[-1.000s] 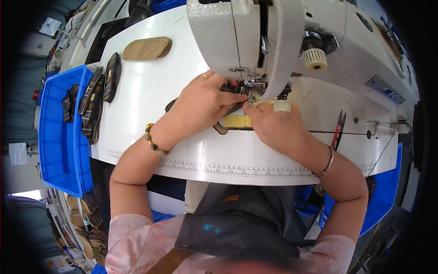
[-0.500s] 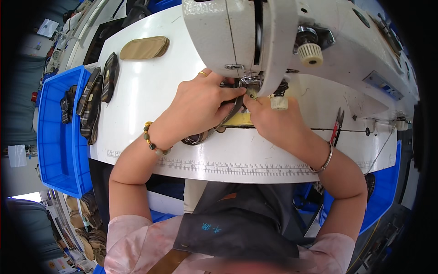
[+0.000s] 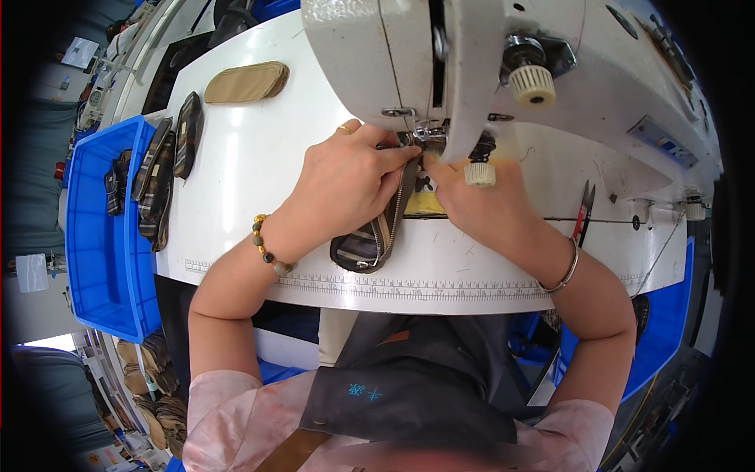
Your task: Sewing leather straps and components for footwear using an industrial sewing machine.
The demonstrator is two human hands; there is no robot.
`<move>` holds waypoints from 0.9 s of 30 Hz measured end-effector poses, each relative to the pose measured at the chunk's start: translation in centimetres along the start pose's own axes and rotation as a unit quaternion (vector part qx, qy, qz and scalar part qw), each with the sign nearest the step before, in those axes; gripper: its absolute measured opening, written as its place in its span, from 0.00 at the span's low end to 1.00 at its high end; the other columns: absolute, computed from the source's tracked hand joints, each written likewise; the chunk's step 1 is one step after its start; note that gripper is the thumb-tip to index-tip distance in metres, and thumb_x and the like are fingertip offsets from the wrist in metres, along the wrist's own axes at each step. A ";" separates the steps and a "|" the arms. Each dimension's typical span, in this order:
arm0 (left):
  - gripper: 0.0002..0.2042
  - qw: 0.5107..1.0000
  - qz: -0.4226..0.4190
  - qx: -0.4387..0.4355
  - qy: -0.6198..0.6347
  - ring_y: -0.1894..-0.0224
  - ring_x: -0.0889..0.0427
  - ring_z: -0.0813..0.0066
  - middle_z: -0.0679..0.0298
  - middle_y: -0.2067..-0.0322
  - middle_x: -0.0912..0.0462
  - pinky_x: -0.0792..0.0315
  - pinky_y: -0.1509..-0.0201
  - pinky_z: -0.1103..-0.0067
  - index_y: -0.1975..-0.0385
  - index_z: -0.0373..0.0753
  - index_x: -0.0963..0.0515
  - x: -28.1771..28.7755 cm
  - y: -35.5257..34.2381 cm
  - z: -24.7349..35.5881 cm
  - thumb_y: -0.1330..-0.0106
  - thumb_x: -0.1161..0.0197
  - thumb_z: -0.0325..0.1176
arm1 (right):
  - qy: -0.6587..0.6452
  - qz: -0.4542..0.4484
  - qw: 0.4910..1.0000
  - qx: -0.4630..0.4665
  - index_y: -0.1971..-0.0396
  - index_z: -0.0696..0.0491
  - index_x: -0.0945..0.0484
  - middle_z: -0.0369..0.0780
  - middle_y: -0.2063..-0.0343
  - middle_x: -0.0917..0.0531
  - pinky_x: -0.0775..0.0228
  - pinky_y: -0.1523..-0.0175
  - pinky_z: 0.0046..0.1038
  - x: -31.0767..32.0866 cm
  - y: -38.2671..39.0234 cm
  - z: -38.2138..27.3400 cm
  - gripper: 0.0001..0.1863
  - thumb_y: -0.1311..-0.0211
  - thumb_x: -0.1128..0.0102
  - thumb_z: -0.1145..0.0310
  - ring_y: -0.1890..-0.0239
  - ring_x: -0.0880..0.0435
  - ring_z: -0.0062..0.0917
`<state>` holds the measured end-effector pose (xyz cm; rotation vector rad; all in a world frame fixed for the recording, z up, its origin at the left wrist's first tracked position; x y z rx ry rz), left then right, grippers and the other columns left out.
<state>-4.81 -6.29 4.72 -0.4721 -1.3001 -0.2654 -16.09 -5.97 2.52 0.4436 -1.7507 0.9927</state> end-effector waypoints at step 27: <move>0.19 0.999 0.039 -0.034 0.010 0.64 0.16 0.61 0.62 0.59 0.16 0.23 0.66 0.71 0.50 0.49 0.14 0.0 0.4 0.4 0.43 0.37 0.29 | -0.017 0.007 1.000 0.022 0.64 0.54 0.17 0.36 0.90 0.25 0.32 0.80 0.32 0.0 0.4 -1.3 0.14 0.55 0.36 0.73 0.87 0.21 0.31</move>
Point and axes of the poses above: each hand's wrist, its own y-axis away from the middle knuckle, its own x-axis out of the back of the hand, z = x × y, the point moved 9 cm from there along -y, towards the middle knuckle
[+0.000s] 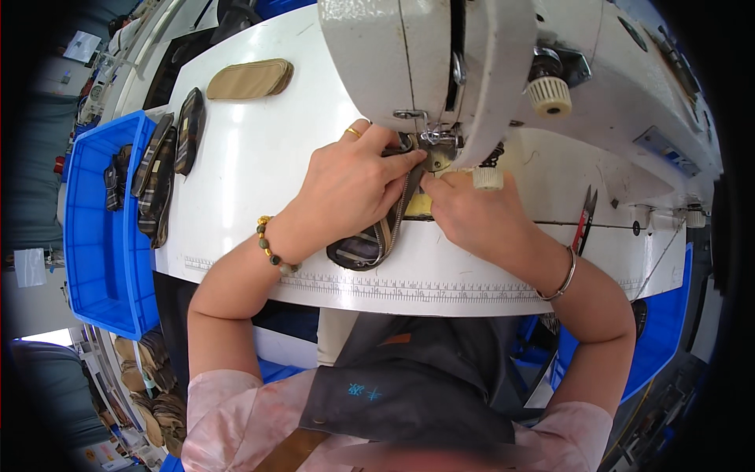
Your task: Sewing leather straps and components for footwear using an industrial sewing machine.
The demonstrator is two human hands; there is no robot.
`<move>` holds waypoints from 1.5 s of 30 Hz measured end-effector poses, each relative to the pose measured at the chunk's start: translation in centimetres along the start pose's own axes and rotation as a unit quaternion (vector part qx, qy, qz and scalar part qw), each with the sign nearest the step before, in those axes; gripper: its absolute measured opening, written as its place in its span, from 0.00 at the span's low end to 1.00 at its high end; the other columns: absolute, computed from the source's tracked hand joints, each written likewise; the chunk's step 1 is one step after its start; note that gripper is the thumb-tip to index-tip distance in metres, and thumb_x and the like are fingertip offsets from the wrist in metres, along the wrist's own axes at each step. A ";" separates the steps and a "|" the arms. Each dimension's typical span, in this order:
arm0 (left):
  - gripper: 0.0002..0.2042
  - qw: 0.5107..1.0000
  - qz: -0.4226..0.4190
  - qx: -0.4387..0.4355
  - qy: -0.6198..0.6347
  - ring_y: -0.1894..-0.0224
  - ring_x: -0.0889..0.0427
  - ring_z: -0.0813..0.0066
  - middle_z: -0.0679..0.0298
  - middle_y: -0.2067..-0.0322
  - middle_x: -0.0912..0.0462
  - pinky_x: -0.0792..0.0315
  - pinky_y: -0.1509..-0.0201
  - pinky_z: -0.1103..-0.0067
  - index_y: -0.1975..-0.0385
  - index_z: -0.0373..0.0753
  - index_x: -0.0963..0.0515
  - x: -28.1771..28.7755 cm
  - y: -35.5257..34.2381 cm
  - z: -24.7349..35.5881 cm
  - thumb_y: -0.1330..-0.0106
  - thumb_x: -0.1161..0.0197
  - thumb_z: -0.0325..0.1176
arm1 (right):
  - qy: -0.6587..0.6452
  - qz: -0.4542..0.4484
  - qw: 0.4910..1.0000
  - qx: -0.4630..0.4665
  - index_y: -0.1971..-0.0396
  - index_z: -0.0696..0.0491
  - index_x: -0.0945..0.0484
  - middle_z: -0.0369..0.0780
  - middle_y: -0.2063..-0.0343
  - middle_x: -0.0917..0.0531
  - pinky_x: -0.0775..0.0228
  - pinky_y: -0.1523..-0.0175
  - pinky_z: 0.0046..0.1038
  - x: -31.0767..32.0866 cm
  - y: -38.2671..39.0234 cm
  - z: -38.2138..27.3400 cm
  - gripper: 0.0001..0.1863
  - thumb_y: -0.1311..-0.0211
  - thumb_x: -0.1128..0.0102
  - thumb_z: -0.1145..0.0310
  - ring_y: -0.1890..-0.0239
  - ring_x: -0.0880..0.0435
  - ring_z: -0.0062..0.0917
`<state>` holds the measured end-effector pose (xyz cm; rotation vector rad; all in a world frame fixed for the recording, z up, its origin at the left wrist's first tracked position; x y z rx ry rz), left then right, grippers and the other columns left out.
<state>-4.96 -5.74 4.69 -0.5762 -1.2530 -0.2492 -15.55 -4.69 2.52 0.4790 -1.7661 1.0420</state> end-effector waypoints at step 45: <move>0.08 0.979 0.083 -0.188 -0.012 0.68 0.20 0.72 0.69 0.74 0.23 0.23 0.68 0.78 0.67 0.39 0.15 1.5 0.7 2.4 0.47 0.33 0.30 | 0.010 0.092 0.989 0.114 0.75 0.51 0.24 0.35 0.75 0.24 0.34 0.81 0.26 1.9 0.8 -1.7 0.07 0.55 0.34 0.70 0.84 0.26 0.22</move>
Point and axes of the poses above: each hand's wrist, its own y-axis away from the middle knuckle, its own x-axis out of the back of the hand, z = x × y, the point moved 9 cm from there along -y, towards the middle knuckle
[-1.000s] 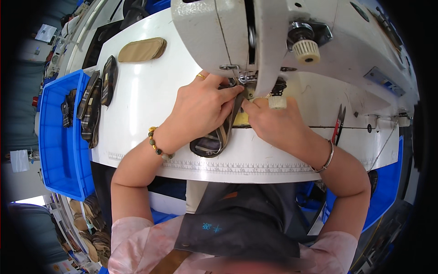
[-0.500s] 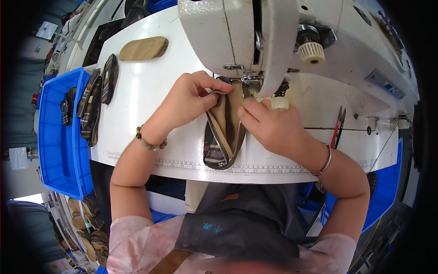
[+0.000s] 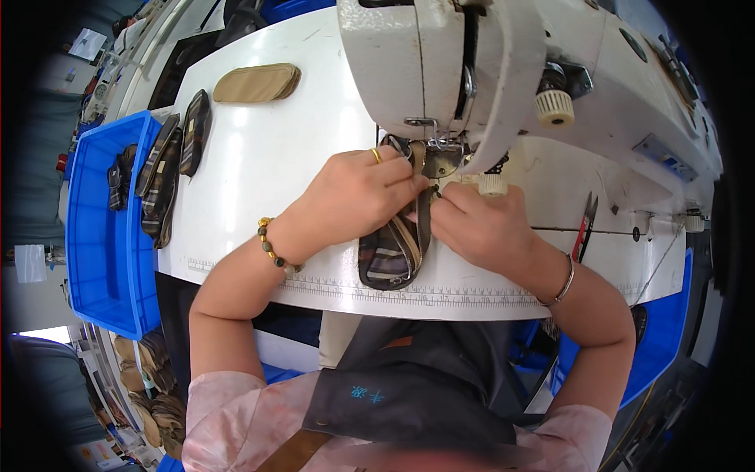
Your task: Sewing leather straps and components for footwear using an industrial sewing machine.
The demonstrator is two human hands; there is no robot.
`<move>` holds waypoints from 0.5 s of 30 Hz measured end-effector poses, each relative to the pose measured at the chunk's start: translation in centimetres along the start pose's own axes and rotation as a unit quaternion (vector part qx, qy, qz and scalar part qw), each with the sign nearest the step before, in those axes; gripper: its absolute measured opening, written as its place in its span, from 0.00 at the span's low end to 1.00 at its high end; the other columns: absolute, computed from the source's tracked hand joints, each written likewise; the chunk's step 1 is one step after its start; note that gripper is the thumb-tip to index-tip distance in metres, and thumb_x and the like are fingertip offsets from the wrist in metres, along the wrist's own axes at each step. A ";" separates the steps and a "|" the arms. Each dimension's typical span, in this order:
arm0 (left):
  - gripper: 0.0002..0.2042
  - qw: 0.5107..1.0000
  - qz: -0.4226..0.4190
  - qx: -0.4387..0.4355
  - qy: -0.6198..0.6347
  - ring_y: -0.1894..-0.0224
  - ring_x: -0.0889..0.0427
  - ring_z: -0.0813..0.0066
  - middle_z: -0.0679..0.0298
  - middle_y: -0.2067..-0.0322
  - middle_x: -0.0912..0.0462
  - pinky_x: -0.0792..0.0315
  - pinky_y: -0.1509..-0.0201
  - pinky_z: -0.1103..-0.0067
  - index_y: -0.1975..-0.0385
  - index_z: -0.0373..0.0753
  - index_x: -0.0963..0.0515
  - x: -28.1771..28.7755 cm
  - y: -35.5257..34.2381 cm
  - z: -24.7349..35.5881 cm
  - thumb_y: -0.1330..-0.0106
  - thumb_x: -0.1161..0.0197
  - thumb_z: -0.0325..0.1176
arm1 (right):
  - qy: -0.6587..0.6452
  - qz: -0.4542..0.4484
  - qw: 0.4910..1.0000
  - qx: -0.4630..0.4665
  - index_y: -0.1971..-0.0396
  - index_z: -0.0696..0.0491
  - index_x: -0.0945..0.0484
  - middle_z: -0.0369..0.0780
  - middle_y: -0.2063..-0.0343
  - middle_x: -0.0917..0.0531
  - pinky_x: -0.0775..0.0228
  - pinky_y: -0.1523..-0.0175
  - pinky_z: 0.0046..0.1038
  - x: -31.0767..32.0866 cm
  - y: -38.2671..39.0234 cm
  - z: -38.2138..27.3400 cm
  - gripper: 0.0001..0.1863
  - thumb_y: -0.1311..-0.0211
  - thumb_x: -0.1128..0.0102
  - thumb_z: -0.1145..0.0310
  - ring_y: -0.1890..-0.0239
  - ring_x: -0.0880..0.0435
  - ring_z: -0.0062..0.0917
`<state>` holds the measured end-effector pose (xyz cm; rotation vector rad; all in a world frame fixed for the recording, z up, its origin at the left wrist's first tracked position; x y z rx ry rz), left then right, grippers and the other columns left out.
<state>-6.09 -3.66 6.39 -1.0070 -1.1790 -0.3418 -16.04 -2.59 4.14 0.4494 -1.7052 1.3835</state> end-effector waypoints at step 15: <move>0.12 0.986 -0.080 0.147 0.027 0.60 0.21 0.67 0.67 0.64 0.23 0.22 0.61 0.73 0.62 0.42 0.12 -0.7 0.1 -1.1 0.48 0.31 0.29 | 0.014 -0.024 0.998 0.059 0.76 0.59 0.19 0.48 0.71 0.18 0.28 0.76 0.26 -1.5 -0.4 -2.5 0.09 0.56 0.38 0.68 0.79 0.18 0.26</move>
Point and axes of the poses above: each hand's wrist, its own y-axis away from the middle knuckle, its own x-axis out of the back of the hand, z = x × y, the point moved 9 cm from there along -y, towards the middle knuckle
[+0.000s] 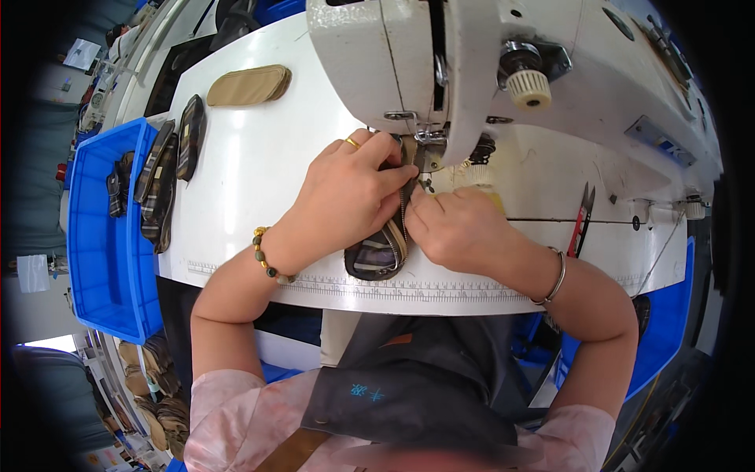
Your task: Sewing leather straps and components for footwear using an industrial sewing machine.
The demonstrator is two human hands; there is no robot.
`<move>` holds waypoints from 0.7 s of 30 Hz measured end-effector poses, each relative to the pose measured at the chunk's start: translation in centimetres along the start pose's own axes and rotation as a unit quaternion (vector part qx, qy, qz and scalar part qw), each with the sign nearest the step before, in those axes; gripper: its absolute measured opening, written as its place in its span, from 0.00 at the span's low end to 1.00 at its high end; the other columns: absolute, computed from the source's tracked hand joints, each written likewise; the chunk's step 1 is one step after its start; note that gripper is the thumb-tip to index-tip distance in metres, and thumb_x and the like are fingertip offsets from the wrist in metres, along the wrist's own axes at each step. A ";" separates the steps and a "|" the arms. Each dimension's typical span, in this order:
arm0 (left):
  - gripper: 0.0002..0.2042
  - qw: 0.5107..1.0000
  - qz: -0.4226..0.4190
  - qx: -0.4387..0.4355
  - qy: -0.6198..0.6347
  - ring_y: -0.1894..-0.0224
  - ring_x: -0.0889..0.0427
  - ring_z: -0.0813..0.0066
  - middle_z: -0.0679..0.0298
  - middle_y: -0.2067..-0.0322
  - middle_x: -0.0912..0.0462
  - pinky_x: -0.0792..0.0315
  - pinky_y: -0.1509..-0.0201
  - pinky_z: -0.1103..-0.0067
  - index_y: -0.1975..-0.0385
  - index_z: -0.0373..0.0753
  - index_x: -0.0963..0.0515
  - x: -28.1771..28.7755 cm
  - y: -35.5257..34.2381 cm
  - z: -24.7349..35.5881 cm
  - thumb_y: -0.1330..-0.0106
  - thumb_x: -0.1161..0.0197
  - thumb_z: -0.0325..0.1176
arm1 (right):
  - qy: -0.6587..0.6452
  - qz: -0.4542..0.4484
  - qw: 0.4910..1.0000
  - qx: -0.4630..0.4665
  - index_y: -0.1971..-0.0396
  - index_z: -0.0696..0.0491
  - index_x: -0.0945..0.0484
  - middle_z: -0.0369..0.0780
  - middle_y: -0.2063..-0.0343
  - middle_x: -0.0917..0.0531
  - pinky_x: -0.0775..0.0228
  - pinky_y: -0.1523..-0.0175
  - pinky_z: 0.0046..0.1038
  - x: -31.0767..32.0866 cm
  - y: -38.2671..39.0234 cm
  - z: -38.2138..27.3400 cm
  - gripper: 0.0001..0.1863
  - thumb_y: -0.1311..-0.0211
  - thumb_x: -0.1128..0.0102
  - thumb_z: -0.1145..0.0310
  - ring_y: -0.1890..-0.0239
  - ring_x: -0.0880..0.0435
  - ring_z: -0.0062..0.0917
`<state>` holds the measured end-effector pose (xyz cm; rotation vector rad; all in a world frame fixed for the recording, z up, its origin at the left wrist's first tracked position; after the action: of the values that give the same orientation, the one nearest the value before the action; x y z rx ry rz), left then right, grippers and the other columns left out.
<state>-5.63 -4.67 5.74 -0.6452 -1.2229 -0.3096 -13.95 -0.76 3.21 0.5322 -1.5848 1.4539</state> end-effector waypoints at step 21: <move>0.07 0.999 0.001 0.012 -0.032 0.60 0.21 0.70 0.68 0.66 0.23 0.23 0.71 0.76 0.64 0.41 0.14 -0.8 -0.2 0.6 0.41 0.34 0.32 | -0.059 -0.064 0.996 -0.005 0.81 0.55 0.22 0.38 0.81 0.24 0.30 0.79 0.28 0.9 0.2 1.7 0.05 0.54 0.39 0.70 0.82 0.21 0.26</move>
<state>-6.47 -4.61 5.18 -0.6402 -1.2850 -0.2741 -15.17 -2.11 4.02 0.7123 -1.6182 1.3382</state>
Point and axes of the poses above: each hand's wrist, its own y-axis away from the middle knuckle, its own x-axis out of the back of the hand, z = x × y, the point moved 9 cm from there along -y, towards the middle knuckle
